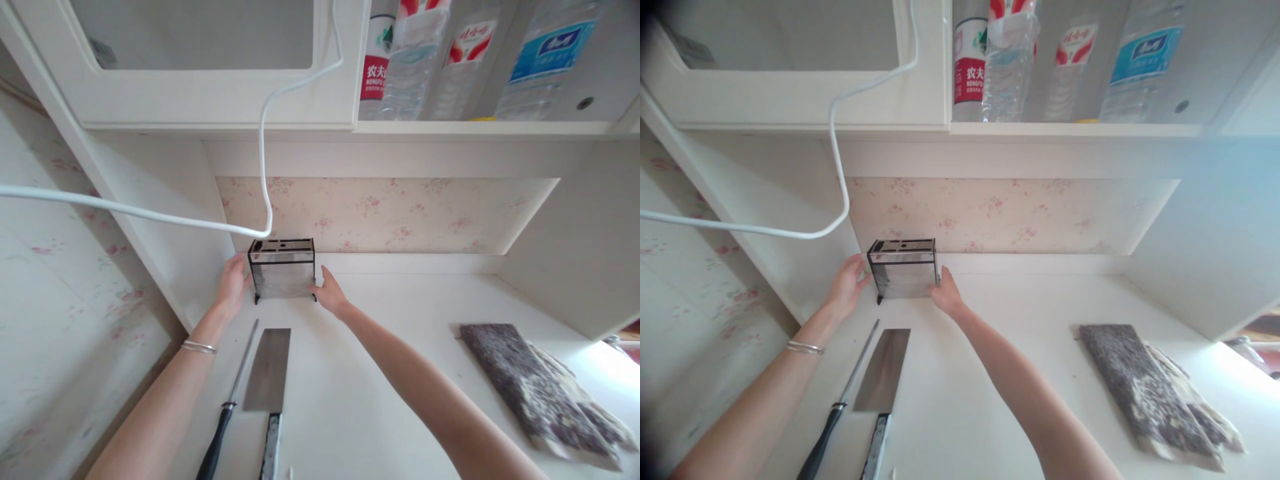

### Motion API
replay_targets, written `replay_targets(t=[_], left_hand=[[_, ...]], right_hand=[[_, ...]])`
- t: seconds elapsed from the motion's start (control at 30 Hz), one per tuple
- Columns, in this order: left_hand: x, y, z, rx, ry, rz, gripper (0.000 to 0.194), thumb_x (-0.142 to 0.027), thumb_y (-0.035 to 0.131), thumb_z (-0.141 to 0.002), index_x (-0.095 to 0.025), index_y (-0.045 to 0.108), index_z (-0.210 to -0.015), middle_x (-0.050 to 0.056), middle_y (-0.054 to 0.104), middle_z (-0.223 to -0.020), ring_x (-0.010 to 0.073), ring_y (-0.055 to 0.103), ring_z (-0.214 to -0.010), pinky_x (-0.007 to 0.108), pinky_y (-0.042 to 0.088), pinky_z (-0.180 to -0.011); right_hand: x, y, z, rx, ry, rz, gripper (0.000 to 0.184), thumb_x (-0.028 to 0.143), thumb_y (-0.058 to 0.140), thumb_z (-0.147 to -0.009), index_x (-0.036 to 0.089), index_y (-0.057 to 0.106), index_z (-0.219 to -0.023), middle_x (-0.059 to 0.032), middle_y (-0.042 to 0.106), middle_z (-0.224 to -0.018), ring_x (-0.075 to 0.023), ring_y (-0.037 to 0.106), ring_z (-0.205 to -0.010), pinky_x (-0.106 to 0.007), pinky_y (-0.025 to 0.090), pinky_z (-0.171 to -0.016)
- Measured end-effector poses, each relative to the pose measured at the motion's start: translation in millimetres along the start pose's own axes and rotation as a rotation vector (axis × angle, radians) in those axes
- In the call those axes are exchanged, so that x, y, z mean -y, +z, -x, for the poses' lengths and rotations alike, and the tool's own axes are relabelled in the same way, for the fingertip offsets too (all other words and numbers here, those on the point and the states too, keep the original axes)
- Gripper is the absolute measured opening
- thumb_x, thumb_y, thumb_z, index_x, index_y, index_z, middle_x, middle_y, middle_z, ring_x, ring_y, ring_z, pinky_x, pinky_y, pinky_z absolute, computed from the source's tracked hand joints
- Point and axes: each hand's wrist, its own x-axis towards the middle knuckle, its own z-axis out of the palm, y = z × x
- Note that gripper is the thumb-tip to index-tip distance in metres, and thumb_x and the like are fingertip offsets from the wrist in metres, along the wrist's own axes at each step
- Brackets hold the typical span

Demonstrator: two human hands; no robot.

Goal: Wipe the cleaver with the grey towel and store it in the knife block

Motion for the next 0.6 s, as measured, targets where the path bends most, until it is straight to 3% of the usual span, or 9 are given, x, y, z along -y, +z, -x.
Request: replay_targets(t=[0.1, 0.13, 0.17, 0.27, 0.33, 0.47, 0.53, 0.6], left_hand=[[-1, -14.4, 53, 0.066, 0.062, -0.147, 0.021, -0.032, 0.064, -0.076, -0.023, 0.063, -0.094, 0.004, 0.063, -0.106, 0.0209, 0.055, -0.106, 0.037, 0.041, -0.098], [1, -22.7, 76, 0.133, 0.092, -0.227, 0.019, -0.033, 0.068, -0.073, -0.022, 0.065, -0.088, 0.004, 0.064, -0.101, 0.0221, 0.056, -0.104, 0.039, 0.040, -0.099], [4, -32.4, 101, 0.241, 0.212, -0.430, 0.017, -0.036, 0.064, -0.078, -0.022, 0.065, -0.087, 0.005, 0.063, -0.101, 0.0224, 0.056, -0.103, 0.039, 0.040, -0.099], [23, -64.2, 172, 0.423, 0.421, -0.848, 0.018, -0.037, 0.054, -0.087, -0.024, 0.064, -0.094, 0.006, 0.062, -0.108, 0.0223, 0.055, -0.109, 0.041, 0.040, -0.100], [41, -83.0, 209, 0.428, 0.481, -1.025, 0.021, -0.039, 0.053, -0.087, -0.025, 0.064, -0.098, 0.007, 0.063, -0.112, 0.0233, 0.056, -0.110, 0.045, 0.038, -0.103], [72, -104.7, 249, 0.365, 0.553, -1.269, 0.028, -0.045, 0.053, -0.086, -0.028, 0.064, -0.106, 0.006, 0.063, -0.121, 0.0256, 0.058, -0.113, 0.055, 0.021, -0.112], [77, -106.3, 256, 0.350, 0.580, -1.350, 0.033, -0.048, 0.053, -0.086, -0.030, 0.065, -0.110, 0.007, 0.062, -0.125, 0.0278, 0.055, -0.117, 0.057, 0.013, -0.114], [77, -103.7, 260, 0.363, 0.569, -1.410, 0.037, -0.052, 0.051, -0.085, -0.031, 0.065, -0.113, 0.006, 0.062, -0.127, 0.0303, 0.052, -0.121, 0.060, 0.010, -0.113]], right_hand=[[-29, -21, 36, 0.000, 0.036, 0.121, 0.060, 0.026, 0.059, -0.074, 0.019, 0.046, -0.132, -0.0124, 0.048, -0.136, -0.0222, 0.056, -0.113, -0.036, 0.045, -0.096], [-39, -33, 50, 0.003, 0.034, 0.159, 0.056, 0.025, 0.059, -0.074, 0.021, 0.049, -0.128, -0.0100, 0.051, -0.132, -0.0207, 0.058, -0.109, -0.034, 0.046, -0.093], [-48, -47, 63, -0.004, 0.035, 0.199, 0.052, 0.024, 0.059, -0.074, 0.022, 0.052, -0.125, -0.0085, 0.053, -0.129, -0.0202, 0.059, -0.107, -0.034, 0.046, -0.093], [-75, -106, 96, -0.073, 0.070, 0.326, 0.044, 0.026, 0.057, -0.075, 0.020, 0.056, -0.119, -0.0114, 0.052, -0.128, -0.0252, 0.055, -0.111, -0.041, 0.041, -0.099], [-91, -155, 110, -0.142, 0.120, 0.430, 0.045, 0.032, 0.055, -0.078, 0.018, 0.056, -0.121, -0.0149, 0.049, -0.131, -0.0310, 0.050, -0.118, -0.048, 0.035, -0.102], [-122, -248, 132, -0.272, 0.338, 0.939, 0.054, 0.054, 0.047, -0.083, 0.023, 0.055, -0.127, -0.0154, 0.046, -0.137, -0.0386, 0.045, -0.121, -0.060, 0.030, -0.099], [-140, -286, 144, -0.313, 0.462, 1.014, 0.059, 0.063, 0.041, -0.082, 0.027, 0.058, -0.125, -0.0162, 0.042, -0.141, -0.0419, 0.039, -0.127, -0.062, 0.030, -0.095], [-159, -315, 159, -0.322, 0.546, 1.043, 0.063, 0.068, 0.040, -0.079, 0.026, 0.064, -0.120, -0.0214, 0.045, -0.138, -0.0425, 0.041, -0.125, -0.059, 0.032, -0.090]])
